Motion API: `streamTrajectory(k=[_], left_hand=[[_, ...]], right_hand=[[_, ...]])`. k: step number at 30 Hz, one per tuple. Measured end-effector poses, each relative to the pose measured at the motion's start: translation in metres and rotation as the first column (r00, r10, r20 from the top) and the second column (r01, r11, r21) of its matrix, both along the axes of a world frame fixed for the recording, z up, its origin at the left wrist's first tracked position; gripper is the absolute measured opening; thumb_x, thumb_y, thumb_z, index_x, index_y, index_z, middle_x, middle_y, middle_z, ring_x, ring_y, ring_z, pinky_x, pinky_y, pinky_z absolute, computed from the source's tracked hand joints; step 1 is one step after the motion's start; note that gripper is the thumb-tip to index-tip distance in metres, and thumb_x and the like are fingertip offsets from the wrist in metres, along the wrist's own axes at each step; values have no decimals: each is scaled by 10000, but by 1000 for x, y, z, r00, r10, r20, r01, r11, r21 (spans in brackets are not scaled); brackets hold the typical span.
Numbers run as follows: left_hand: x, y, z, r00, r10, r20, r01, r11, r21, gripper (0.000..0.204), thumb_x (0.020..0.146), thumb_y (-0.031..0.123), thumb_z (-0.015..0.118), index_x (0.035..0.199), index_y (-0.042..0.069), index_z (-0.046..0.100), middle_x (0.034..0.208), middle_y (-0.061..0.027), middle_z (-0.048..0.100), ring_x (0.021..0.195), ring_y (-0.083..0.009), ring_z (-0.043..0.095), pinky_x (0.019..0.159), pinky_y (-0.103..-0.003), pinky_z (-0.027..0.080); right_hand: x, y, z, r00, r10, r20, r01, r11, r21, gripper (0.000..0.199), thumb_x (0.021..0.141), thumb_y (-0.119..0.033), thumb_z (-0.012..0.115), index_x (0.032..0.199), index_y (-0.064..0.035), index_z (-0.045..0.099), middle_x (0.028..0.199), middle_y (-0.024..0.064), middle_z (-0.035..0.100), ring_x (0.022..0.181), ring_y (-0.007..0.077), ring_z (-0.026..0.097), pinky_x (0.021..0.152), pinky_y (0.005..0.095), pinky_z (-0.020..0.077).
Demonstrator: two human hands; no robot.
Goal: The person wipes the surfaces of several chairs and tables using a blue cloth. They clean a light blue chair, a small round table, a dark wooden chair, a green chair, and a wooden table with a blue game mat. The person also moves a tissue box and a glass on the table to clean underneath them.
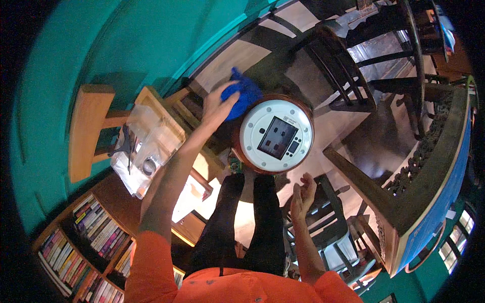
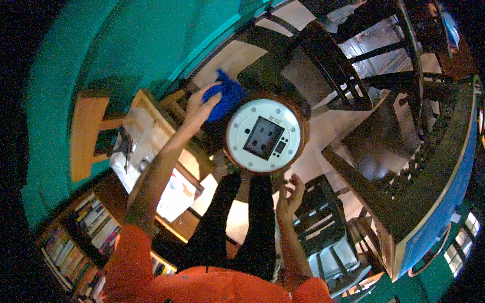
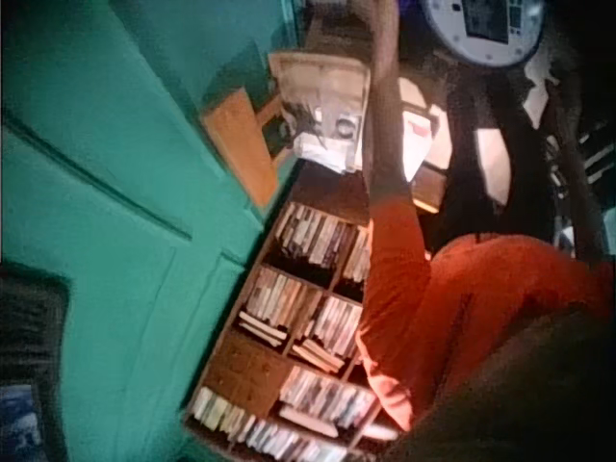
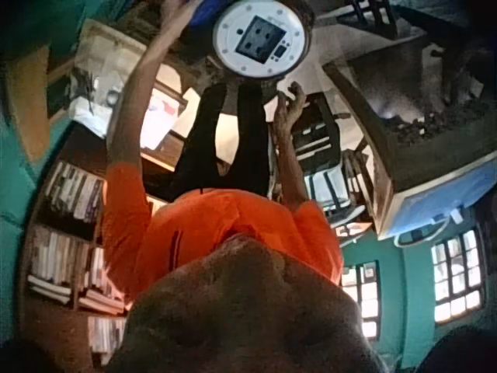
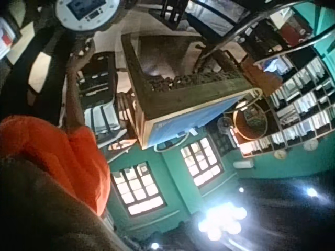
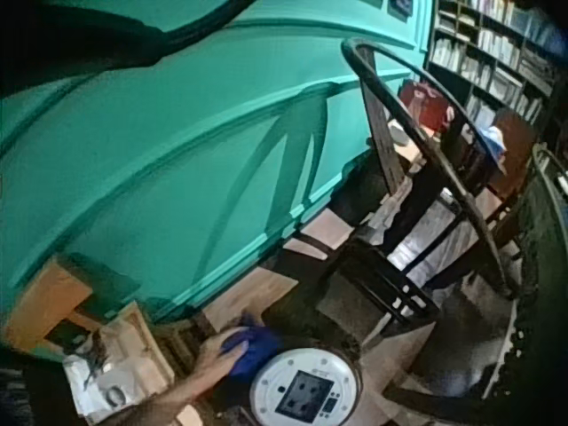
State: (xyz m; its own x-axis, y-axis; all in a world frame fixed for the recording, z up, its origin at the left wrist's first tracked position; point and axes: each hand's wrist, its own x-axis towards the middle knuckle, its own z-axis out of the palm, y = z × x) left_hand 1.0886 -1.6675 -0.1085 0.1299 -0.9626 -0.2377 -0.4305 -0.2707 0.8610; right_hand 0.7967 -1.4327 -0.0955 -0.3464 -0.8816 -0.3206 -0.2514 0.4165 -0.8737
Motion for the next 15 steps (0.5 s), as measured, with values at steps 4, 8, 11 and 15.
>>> streamTrajectory(k=[4,8,11,15], left_hand=[[-66,-89,-63,925,-380,-18,359,888,-289,310,824,206,657,1124,136,682,974,-158,674,955,-289,646,887,-360,488],[-103,-103,-101,740,-672,8,673,740,-11,348,824,202,653,1164,135,674,1127,-119,667,1017,-215,624,919,-321,469],[-84,-96,-121,805,-571,-164,589,803,95,321,828,176,639,1138,103,683,1042,-99,691,914,-149,622,865,-308,486],[-40,-54,-107,860,-496,-121,504,863,42,336,884,142,610,1212,72,620,1098,-106,666,986,-170,610,933,-328,456]], right_hand=[[-7,18,-29,994,-84,68,79,994,73,431,881,-8,538,1306,1,473,1242,118,500,1137,223,491,986,346,385],[-3,17,-53,974,-169,154,149,980,130,453,861,16,526,1311,0,472,1245,121,510,1141,225,492,993,346,381],[7,0,-56,958,-189,214,138,962,235,480,836,16,529,1311,13,464,1246,120,517,1130,216,504,933,333,438],[3,22,-98,950,-169,264,143,983,116,534,822,10,551,1333,2,400,1233,121,489,1100,217,522,867,301,495]])
